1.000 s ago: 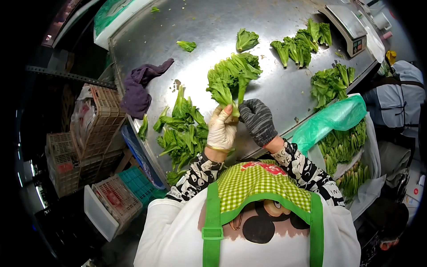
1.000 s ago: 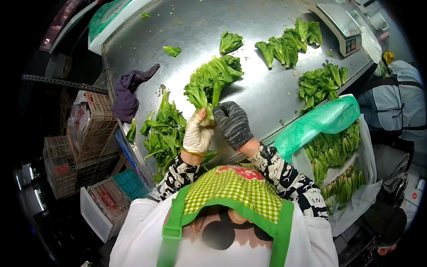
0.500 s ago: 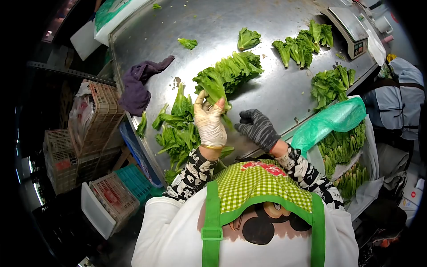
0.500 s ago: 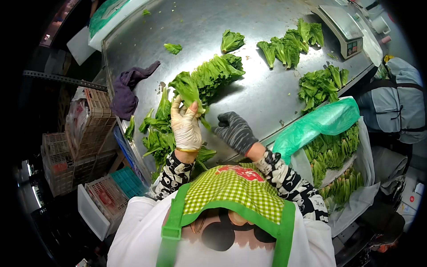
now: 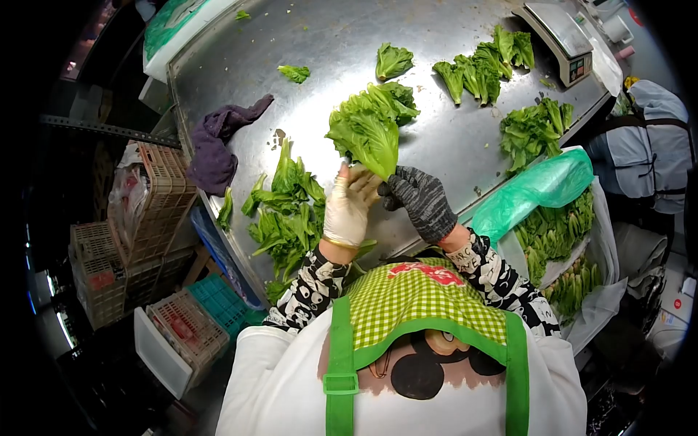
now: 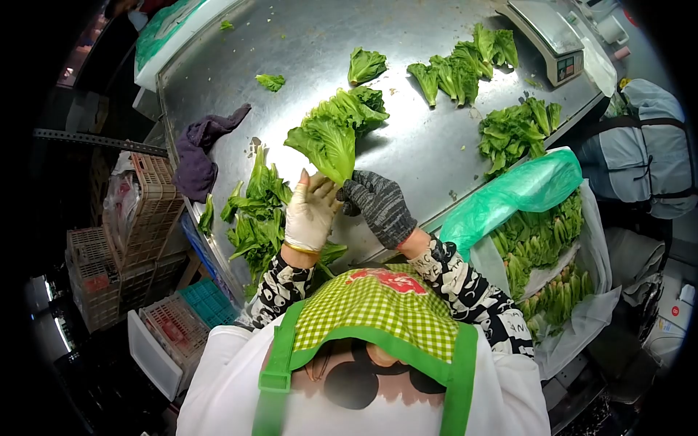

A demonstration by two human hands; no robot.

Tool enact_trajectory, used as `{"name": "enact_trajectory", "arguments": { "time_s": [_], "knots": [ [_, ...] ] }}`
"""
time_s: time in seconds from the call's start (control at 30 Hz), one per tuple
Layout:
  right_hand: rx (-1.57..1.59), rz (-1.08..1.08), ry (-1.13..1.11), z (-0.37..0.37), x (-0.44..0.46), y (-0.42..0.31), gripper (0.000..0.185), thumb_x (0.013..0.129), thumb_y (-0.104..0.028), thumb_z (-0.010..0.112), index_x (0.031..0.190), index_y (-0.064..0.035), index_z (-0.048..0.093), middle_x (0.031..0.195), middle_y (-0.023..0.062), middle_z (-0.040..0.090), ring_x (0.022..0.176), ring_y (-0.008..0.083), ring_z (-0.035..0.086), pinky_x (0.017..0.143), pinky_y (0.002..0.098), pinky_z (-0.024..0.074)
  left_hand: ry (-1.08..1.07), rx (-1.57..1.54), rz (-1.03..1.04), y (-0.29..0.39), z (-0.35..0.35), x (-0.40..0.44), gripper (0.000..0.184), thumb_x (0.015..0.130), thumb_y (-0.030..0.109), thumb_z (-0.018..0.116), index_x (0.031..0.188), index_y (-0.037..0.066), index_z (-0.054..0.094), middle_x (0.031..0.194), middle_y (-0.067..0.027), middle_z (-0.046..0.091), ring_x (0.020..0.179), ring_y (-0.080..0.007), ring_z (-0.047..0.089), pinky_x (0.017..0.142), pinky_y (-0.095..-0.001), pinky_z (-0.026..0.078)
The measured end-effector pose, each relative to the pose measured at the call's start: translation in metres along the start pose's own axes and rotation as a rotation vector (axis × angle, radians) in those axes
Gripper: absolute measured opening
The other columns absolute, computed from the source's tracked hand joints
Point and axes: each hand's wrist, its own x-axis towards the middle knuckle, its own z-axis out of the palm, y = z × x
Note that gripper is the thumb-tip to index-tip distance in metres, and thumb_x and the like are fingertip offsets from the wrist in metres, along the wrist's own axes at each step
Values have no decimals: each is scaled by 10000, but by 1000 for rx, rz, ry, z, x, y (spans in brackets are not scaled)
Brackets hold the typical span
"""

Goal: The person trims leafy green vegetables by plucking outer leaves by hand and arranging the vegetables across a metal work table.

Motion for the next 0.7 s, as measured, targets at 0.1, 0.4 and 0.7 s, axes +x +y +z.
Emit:
{"name": "enact_trajectory", "arguments": {
  "time_s": [0.1,0.4,0.7],
  "knots": [
    [-79,-28,-103,-5,1,2,196,949,-160,544,1002,1,642,806,65,663,656,96,612,609,248,511,-236,-161,-122,0,22,-6,514,916,263,603,1344,29,440,1319,-170,516,1181,-339,520,1020,-474,400],
    [-64,31,34,-14,-2,0,201,958,-190,532,957,-22,643,734,46,609,579,99,578,553,225,495,-143,-225,-112,-6,8,8,374,870,200,676,1173,31,537,1145,-126,600,1071,-298,567,957,-436,449],
    [-339,-34,103,-3,7,5,168,904,-119,582,1038,-32,634,887,86,647,740,176,628,641,261,509,-11,63,8,-8,16,0,203,818,189,748,980,130,642,921,17,645,894,-124,579,777,-331,461]
  ]
}}
